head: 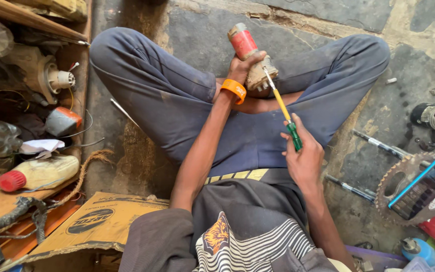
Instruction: The person sits cross-legged on the floor and uses a screwdriver to repeatedly tighten or adjust screws on a cylindrical electrical component held in their lap. The person rotates the component to access different screw locations throughout the clip.
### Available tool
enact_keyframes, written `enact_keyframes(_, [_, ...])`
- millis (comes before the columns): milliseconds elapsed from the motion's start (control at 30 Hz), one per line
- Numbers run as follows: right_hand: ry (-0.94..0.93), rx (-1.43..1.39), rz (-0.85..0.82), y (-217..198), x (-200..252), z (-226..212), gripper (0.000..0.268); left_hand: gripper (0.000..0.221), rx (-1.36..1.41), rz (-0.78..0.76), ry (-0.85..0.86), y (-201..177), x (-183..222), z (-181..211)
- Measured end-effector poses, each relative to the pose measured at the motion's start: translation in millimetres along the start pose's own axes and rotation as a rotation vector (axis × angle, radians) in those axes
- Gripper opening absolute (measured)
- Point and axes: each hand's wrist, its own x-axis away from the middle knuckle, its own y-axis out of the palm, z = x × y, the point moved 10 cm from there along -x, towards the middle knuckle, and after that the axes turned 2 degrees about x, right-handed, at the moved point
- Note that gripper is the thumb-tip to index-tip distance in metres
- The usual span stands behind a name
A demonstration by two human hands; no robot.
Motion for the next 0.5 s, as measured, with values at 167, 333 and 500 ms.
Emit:
enact_keyframes(167, [0.123, -0.511, -0.095, 1.1, -1.0, 1.3, 0.072, 0.053, 0.077, 0.004, -0.081, -6.1, 2.1, -6.7])
enact_keyframes(333, [0.445, -1.474, -0.293, 12.7, 12.3, 28.2, 0.062, 0.053, 0.066, 0.024, -0.063, -7.5, -2.3, -6.6])
enact_keyframes(500, [0.352, -1.565, -0.570, 28.3, 17.1, 20.1, 0.052, 0.051, 0.065, -0.038, -0.052, -4.9, -3.4, -6.9])
